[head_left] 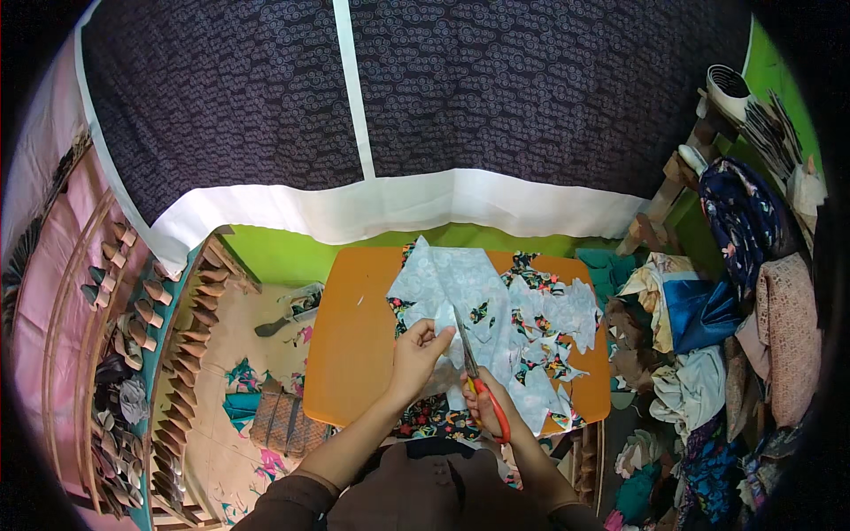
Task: Cutting fabric according to patterns using scissors for shoe components.
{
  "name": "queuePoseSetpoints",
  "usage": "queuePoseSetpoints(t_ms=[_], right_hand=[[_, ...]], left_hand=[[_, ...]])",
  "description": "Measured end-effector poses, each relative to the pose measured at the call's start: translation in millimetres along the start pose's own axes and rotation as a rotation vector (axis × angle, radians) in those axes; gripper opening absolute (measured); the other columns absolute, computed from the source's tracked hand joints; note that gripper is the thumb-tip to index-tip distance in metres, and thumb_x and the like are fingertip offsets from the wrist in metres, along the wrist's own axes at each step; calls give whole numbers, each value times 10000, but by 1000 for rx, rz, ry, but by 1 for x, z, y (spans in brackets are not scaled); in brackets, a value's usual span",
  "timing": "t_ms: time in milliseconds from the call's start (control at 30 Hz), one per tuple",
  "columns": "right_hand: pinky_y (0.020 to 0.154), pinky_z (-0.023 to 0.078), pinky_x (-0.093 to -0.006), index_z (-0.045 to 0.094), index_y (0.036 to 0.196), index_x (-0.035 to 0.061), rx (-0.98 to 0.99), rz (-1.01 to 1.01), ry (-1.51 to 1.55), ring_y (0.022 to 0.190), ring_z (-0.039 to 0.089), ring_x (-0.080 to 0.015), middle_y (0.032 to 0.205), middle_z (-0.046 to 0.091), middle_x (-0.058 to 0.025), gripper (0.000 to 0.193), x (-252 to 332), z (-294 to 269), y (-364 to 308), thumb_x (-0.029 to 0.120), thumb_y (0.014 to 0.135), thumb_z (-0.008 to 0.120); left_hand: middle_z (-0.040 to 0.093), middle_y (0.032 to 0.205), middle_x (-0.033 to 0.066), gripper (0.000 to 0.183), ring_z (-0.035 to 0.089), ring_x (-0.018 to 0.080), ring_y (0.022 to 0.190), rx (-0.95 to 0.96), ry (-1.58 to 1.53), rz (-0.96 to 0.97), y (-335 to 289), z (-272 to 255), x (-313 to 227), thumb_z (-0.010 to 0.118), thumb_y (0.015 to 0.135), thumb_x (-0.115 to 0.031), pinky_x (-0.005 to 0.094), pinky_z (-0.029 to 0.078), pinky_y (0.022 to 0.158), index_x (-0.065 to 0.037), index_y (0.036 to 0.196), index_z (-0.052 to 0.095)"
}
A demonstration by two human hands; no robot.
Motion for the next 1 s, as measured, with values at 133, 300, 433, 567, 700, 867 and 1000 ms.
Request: queuePoseSetpoints(t_ms=[133, 300, 433, 567, 700, 867, 1000], right_hand=[[498, 291, -152, 362, 1052, 53, -13, -27, -89, 596, 314, -38, 730, 337, 16, 686, 4, 0, -1, 657, 725, 378], [503, 299, -160, 362, 1062, 51, 13, -34, -133, 602, 320, -43, 730, 341, 15, 680, 3, -2, -1, 645, 732, 386], [501, 286, -152, 343, 1085, 52, 46, 8, -22, 593, 300, -39, 749, 326, 7, 668, 6, 1, -4, 624, 743, 398], [497, 272, -141, 328, 1097, 55, 86, 8, 143, 584, 284, -35, 766, 316, 3, 642, 10, 4, -5, 597, 761, 403], [494, 278, -142, 335, 1086, 57, 86, 9, 185, 585, 294, -34, 766, 322, 5, 622, 10, 7, -4, 586, 767, 404], [491, 287, -139, 339, 1086, 54, 34, 130, 94, 588, 311, -33, 768, 330, 14, 677, -31, -9, 1, 626, 733, 414], [493, 285, -141, 345, 1067, 50, 18, 13, -12, 595, 310, -33, 762, 331, 15, 712, 0, 1, -3, 656, 703, 422]], left_hand=[[498, 632, -35, 139, 399, 12, 539, 24, -10, 46, 0, -1, -1, 574, 794, -138, 160, 301, 473, -7, 821, 536], [483, 639, -26, 160, 412, 29, 553, 34, 110, 66, 14, -10, -15, 577, 795, -156, 174, 343, 523, -15, 841, 518], [470, 635, -34, 170, 398, 20, 558, 126, 98, 87, 16, -9, -11, 565, 803, -159, 164, 322, 501, -18, 860, 490], [459, 630, -37, 151, 389, 13, 569, -38, 46, 81, 5, -6, -4, 538, 819, -144, 156, 305, 503, -18, 857, 463], [464, 632, -35, 136, 386, 11, 558, -54, -59, 119, -1, -1, 0, 516, 830, -121, 154, 298, 498, -18, 883, 446], [474, 637, -38, 131, 386, 8, 552, -14, -53, 72, -3, 6, -6, 541, 816, -118, 151, 294, 496, -5, 852, 486], [472, 633, -53, 153, 387, 3, 556, -3, -20, 28, -1, 0, 1, 580, 794, -139, 154, 299, 490, 5, 830, 541]])
Point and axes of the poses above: each hand's wrist, its own y-axis towards the middle knuckle, its own z-axis out of the palm, x = y × z, the point moved 4 cm from there along y, towards the middle knuckle
